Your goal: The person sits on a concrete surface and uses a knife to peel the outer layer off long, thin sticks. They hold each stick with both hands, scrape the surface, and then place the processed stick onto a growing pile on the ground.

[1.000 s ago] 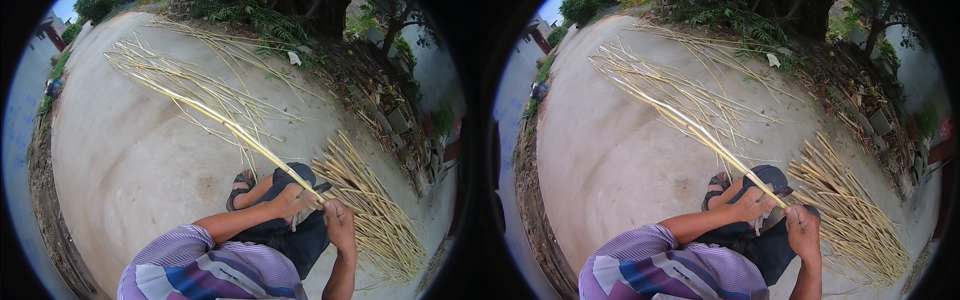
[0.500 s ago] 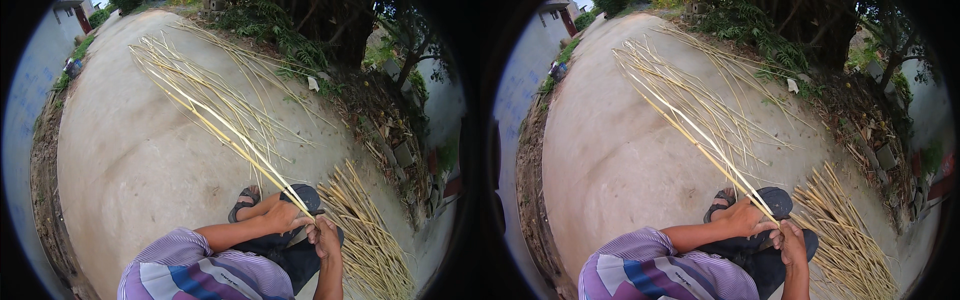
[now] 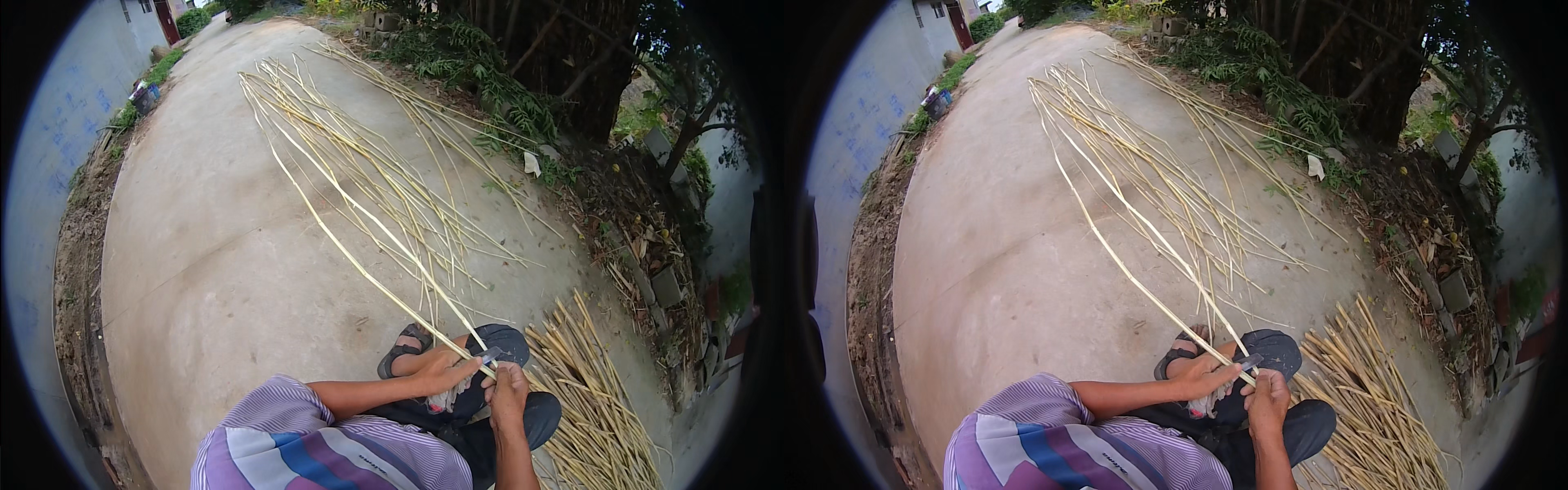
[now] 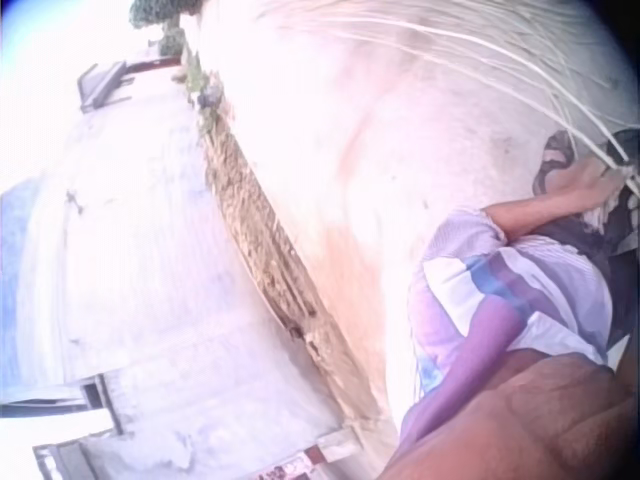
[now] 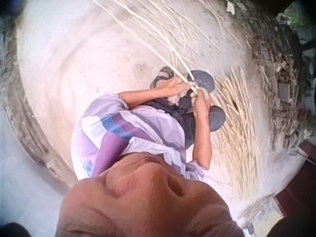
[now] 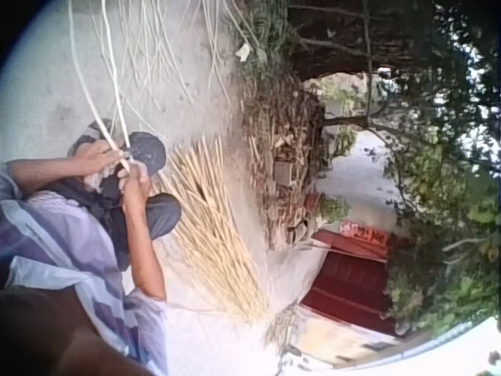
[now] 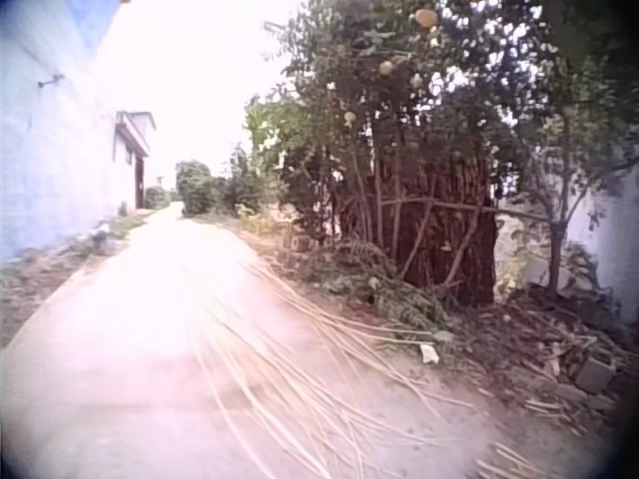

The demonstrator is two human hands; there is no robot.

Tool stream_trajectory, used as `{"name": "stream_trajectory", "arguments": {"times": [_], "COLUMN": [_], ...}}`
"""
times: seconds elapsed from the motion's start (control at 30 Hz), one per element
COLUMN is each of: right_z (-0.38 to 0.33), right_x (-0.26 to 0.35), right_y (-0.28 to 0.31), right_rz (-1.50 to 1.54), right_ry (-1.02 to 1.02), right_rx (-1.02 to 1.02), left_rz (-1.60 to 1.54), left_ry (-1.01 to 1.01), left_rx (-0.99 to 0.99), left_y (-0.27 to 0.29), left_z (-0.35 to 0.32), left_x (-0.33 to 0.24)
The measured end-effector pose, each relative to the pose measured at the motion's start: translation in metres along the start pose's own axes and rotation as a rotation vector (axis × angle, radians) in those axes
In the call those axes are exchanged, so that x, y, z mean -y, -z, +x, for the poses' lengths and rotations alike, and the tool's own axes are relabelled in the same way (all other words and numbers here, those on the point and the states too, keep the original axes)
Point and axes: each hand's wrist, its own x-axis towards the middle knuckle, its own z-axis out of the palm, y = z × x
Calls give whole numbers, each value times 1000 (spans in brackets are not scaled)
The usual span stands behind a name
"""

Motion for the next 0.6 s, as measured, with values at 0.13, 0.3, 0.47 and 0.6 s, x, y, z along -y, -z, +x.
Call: {"name": "stream_trajectory", "arguments": {"times": [0.13, 0.3, 0.47, 0.6], "right_z": [2, 15, 15, 2], "right_x": [12, 17, 9, -2], "right_y": [-7, 16, 18, -5], "right_rz": [-29, 134, 106, -141], "right_ry": [-16, -104, -132, -118], "right_rx": [-12, 83, 172, 358], "left_rz": [-89, 22, -139, -508], "left_ry": [164, -30, 67, 326], "left_rx": [93, 104, 103, -95], "left_y": [7, 24, 39, 41], "left_z": [-1, -12, -9, -12], "left_x": [1, -25, -4, -8]}}
